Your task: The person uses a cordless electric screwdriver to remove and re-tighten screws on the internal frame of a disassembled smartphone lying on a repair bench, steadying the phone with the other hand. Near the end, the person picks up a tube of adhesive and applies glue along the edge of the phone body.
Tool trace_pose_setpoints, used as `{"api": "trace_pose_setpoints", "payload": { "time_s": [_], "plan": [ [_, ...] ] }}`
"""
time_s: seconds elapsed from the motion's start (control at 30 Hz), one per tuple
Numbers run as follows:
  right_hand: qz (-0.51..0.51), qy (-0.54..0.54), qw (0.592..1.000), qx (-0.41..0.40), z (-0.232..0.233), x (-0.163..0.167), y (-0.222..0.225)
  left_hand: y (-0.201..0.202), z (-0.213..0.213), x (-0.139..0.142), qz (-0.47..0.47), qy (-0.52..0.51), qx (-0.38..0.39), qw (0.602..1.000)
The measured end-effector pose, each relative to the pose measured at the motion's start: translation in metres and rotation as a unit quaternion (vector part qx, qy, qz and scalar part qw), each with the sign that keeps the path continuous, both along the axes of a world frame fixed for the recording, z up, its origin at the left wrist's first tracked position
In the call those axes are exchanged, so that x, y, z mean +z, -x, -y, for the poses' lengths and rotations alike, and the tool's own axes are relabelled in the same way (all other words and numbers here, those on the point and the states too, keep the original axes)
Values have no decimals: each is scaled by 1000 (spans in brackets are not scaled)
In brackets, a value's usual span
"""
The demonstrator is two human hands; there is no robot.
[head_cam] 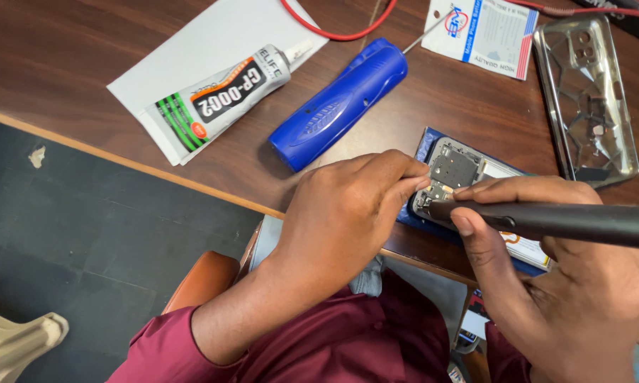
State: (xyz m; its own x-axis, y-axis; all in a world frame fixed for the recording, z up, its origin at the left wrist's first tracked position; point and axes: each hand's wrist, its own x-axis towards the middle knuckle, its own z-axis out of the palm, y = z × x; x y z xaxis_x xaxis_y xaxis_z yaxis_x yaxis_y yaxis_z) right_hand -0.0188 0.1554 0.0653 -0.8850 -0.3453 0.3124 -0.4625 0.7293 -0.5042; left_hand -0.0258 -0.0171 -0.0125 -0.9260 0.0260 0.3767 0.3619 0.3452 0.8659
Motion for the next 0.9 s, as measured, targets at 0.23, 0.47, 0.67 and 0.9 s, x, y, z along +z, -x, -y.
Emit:
{"api": "trace_pose_setpoints", "payload": {
  "time_s": [0.23,0.47,0.67,0.9],
  "plan": [
    [41,63,997,25,3,-1,2,-3,3,-3,17,-16,-9,1000],
    [44,49,998,2,4,0,0,-4,3,-4,-7,-74,19,997],
    [38,53,998,11,6,0,0,-3,6,-3,11,-91,20,996],
    [26,26,999,31,6,3,2,-2,5,-1,33,-117,13,993]
  ]
}}
